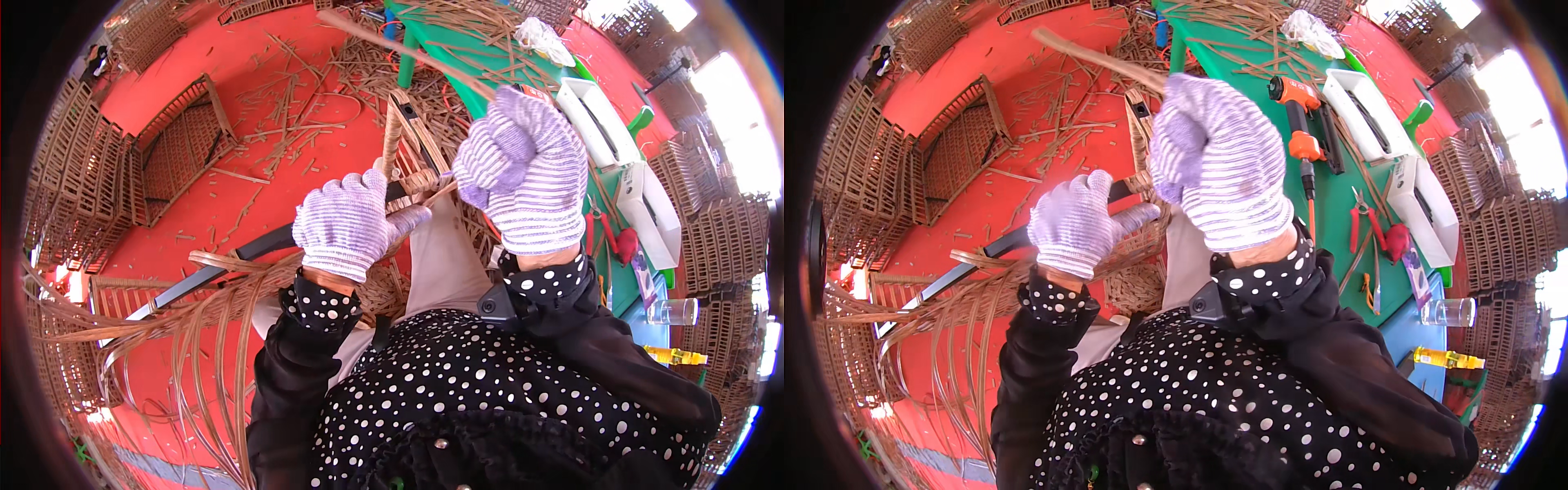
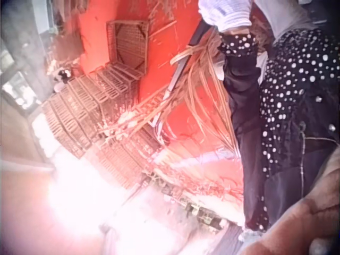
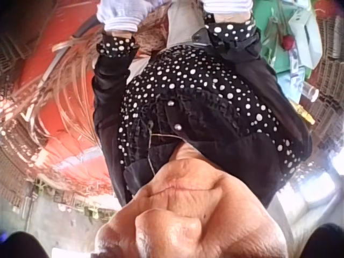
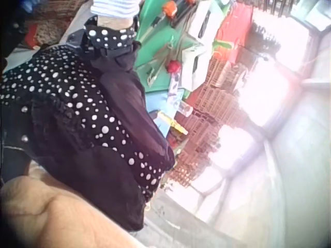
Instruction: Assembling and weaving a rattan furniture component using a nail gun and pliers.
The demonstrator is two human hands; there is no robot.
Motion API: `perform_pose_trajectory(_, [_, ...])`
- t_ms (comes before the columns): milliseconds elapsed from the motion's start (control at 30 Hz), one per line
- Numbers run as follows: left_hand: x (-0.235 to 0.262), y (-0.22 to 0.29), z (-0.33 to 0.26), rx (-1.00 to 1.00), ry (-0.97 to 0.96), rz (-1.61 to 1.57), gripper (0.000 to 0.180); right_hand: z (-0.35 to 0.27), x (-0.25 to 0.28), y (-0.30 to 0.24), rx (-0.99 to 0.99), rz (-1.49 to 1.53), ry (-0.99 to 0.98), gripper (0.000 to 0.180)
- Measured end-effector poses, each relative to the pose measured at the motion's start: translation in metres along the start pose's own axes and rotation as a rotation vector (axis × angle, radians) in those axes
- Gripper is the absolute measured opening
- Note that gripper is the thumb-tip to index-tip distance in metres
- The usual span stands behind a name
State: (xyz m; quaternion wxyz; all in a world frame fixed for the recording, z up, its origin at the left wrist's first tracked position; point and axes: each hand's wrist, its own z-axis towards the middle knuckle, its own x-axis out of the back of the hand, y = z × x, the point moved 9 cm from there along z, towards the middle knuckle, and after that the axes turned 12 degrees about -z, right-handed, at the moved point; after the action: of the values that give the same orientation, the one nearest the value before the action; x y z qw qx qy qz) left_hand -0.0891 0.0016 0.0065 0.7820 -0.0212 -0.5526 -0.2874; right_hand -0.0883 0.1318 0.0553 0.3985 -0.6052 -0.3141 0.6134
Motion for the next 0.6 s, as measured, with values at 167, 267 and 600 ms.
perform_pose_trajectory(167, [-0.014, -0.005, -0.005, 0.073, -0.109, 0.012, 0.063, -0.006, -0.028, 0.004, 0.135, -0.341, -0.193, 0.017])
perform_pose_trajectory(267, [-0.013, 0.001, -0.01, 0.022, -0.06, -0.024, 0.059, -0.001, -0.038, -0.008, 0.305, -0.477, -0.327, 0.019])
perform_pose_trajectory(600, [0.017, 0.02, -0.023, -0.167, 0.242, -0.189, 0.056, 0.074, -0.084, 0.049, 0.272, -1.325, -0.604, 0.024])
